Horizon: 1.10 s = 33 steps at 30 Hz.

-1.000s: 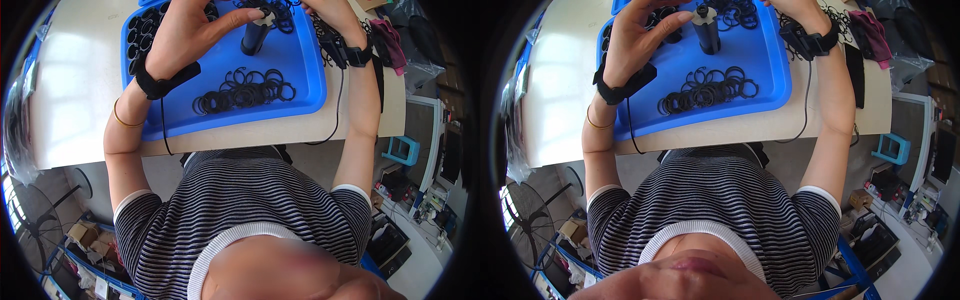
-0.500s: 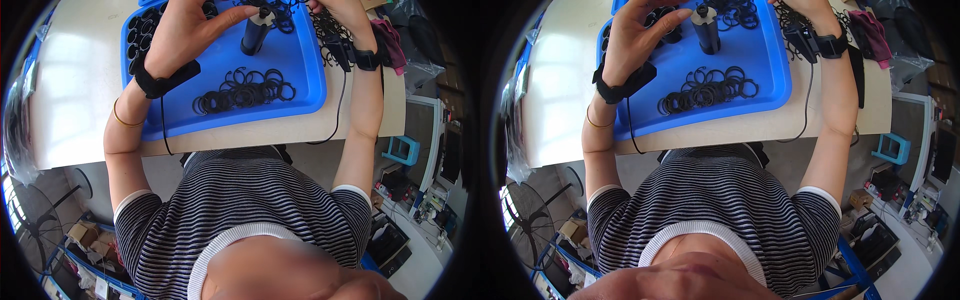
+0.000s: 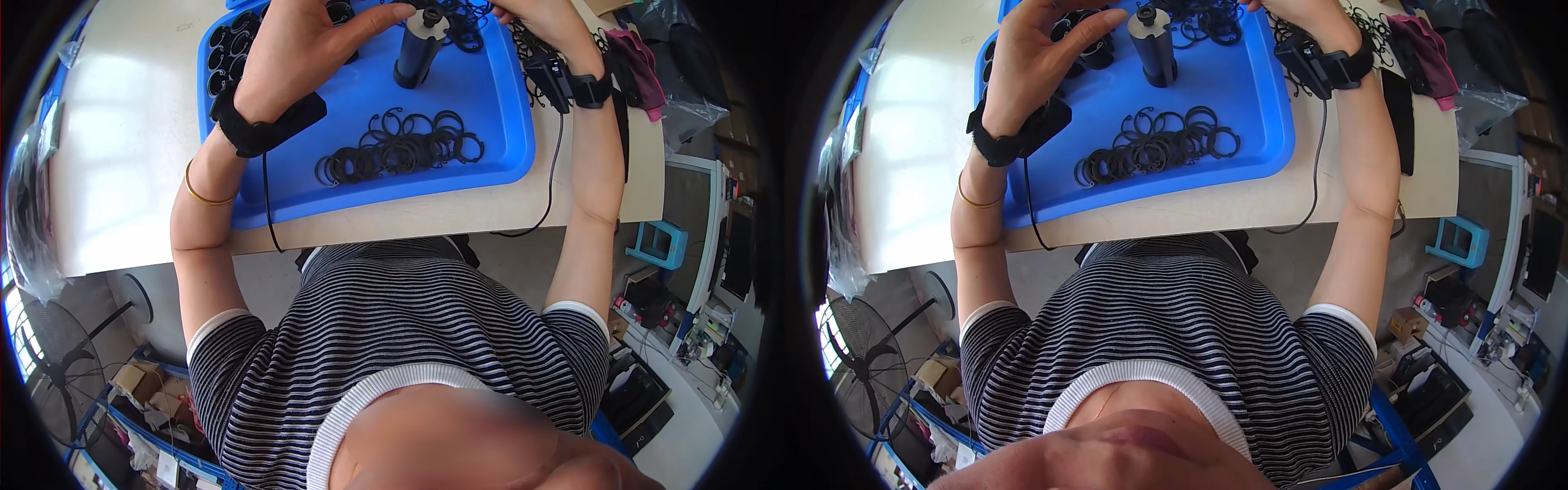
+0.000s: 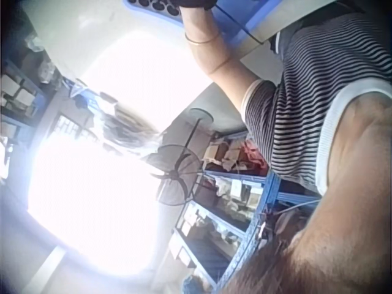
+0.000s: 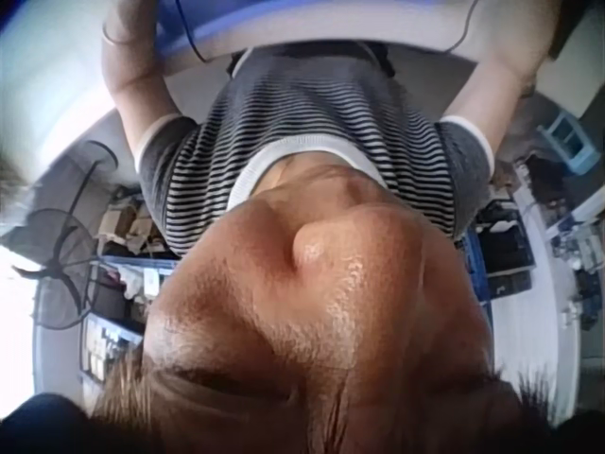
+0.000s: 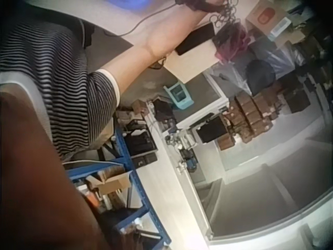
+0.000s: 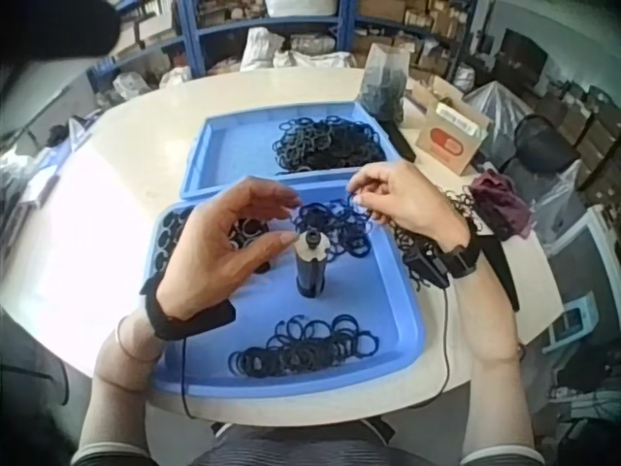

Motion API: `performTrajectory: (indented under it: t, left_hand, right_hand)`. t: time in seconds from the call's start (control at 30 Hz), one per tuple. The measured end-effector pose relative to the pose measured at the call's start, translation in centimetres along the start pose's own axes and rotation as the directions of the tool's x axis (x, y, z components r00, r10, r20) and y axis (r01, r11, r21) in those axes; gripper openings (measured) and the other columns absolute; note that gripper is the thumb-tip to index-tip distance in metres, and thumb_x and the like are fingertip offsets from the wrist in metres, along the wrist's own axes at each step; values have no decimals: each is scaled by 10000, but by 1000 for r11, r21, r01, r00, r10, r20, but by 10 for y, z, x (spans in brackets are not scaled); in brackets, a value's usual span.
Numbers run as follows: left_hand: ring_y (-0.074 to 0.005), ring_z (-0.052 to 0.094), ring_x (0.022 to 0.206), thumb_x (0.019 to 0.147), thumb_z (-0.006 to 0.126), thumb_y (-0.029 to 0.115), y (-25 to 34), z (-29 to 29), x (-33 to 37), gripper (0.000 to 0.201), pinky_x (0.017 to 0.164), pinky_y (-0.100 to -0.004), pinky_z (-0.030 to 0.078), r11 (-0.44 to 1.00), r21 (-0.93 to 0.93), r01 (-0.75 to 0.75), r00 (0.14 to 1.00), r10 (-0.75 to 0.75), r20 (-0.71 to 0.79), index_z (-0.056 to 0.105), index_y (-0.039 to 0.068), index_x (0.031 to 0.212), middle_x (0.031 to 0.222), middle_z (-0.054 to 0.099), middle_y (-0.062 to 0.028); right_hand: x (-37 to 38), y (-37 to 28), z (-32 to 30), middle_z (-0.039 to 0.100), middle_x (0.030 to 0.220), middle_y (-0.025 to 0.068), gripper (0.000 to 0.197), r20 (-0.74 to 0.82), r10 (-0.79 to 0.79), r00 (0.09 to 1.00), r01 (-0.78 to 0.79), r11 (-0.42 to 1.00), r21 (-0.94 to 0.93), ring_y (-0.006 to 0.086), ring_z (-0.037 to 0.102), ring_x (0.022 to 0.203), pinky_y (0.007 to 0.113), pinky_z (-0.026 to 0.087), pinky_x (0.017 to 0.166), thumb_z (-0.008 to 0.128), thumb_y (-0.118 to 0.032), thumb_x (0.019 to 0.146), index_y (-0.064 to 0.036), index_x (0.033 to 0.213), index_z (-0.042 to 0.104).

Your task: Placing rubber rings onto a cylindrical component at an assembly station.

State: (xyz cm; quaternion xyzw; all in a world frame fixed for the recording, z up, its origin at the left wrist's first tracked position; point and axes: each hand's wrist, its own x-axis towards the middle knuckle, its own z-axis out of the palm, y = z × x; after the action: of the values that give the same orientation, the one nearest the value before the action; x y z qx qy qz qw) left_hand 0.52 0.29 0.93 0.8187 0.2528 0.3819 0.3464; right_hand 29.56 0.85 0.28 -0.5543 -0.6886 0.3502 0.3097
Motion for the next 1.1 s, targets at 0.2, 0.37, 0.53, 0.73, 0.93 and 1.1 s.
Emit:
performTrajectory:
  t: [0.2,0.37,0.53,0.73,0.93,1.1]
  left_hand:
    - [-198,683,1095,915,723,-3,-12,0,3,349,988,-333,535,998,-47,-30,1000,30,0,616,-4,1247,1195,710,-111]
    - [-199,687,1096,914,723,-4,-2,-1,3,354,987,-330,538,999,-8,41,999,-41,14,618,-4,1252,1192,712,-110]
    - [-188,688,1066,907,730,-6,-7,-5,3,376,967,-319,545,999,-48,-6,1000,6,-8,621,-3,1267,1191,712,-110]
    - [-155,681,960,909,725,27,10,-30,17,304,857,-280,550,997,64,-44,999,43,13,681,-17,1206,1144,727,-100]
    - [-193,699,905,878,771,88,-8,-3,61,354,820,-307,559,985,170,-14,976,-24,215,691,-33,1201,1088,747,-137]
    - [-217,703,847,877,796,148,-13,-3,77,325,766,-337,566,975,223,-6,961,-56,270,726,-25,1142,1003,766,-158]
  right_hand:
    - [-5,-20,-2,671,814,-5,162,-31,-46,998,49,992,116,39,615,638,185,504,566,692,-94,975,18,1093,689]
    - [-6,-22,-1,680,822,-7,164,-60,-63,996,75,971,227,31,624,640,169,504,554,708,-90,975,5,1107,689]
    - [-8,-26,-4,692,850,-4,198,-127,-97,987,123,967,225,31,630,643,171,518,557,701,-92,981,4,1152,671]
    - [-6,-31,-6,694,860,-1,207,-113,-119,986,142,962,235,37,635,647,172,524,565,698,-104,986,2,1162,666]
    - [-14,-20,-7,693,857,-1,218,-140,-81,987,117,955,273,48,642,643,184,522,562,694,-92,984,-5,1181,656]
    - [-8,-31,-6,689,855,-3,216,-133,-150,980,187,925,332,51,643,642,188,523,561,693,-85,983,-8,1181,655]
